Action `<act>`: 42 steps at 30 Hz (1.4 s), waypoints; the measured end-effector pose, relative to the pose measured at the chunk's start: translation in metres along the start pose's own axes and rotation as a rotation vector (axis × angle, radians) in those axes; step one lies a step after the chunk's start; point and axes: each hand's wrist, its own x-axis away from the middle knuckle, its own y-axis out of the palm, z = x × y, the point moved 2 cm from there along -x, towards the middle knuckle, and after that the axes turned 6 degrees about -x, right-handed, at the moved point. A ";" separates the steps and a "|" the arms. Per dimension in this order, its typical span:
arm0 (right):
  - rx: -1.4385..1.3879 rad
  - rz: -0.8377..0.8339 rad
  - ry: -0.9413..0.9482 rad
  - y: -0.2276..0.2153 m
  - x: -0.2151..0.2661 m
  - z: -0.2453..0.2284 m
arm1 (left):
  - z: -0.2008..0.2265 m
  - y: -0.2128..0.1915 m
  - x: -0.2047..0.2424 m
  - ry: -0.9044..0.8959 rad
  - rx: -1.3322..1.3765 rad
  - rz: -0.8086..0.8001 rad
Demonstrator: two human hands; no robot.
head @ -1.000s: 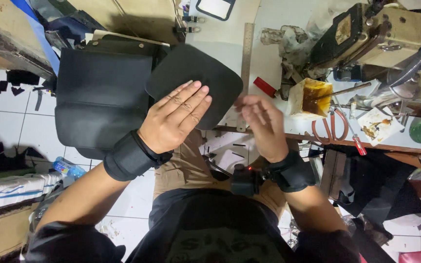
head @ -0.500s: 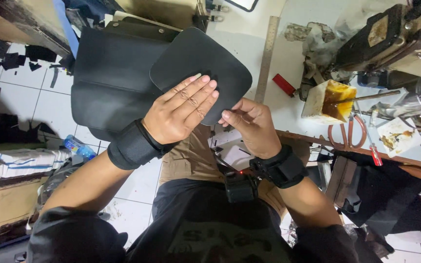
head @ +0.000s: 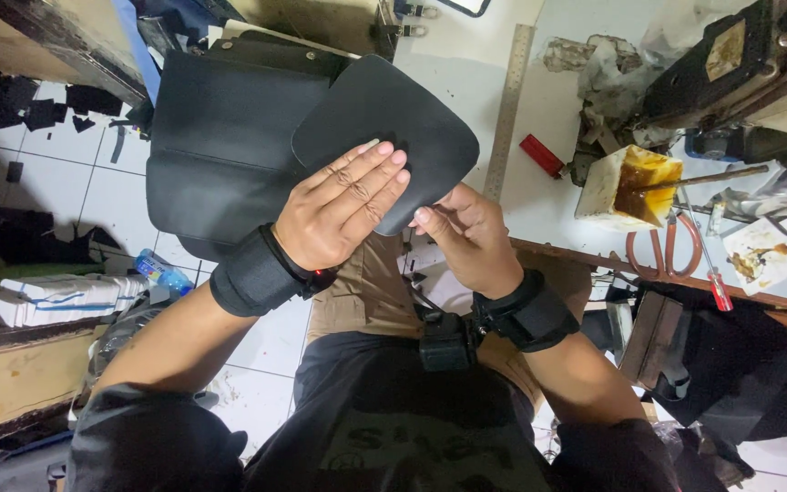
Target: The person assembles and glues various components of a leather good by applying glue to a fabric piece, placing it on a sewing machine, then aligning it with another fabric piece. The person then marks the fabric with chalk using a ruler as a guide, presses the fabric pieces together, and applies glue to the fabric using a thread dipped in glue.
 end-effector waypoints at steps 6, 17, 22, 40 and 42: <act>-0.031 0.003 -0.038 0.003 0.000 -0.004 | -0.001 0.001 0.001 -0.030 0.028 -0.006; 0.367 0.239 -0.394 -0.008 -0.010 -0.058 | -0.007 0.023 0.010 -0.415 0.651 -0.028; 0.238 0.176 -0.171 -0.035 0.000 -0.036 | 0.000 0.051 0.014 -0.693 1.160 -0.080; -0.159 0.244 0.018 -0.044 0.007 -0.016 | 0.003 0.056 0.003 -0.959 1.369 -0.034; -0.168 0.246 0.027 -0.043 0.008 -0.018 | 0.002 0.055 0.001 -0.961 1.378 -0.045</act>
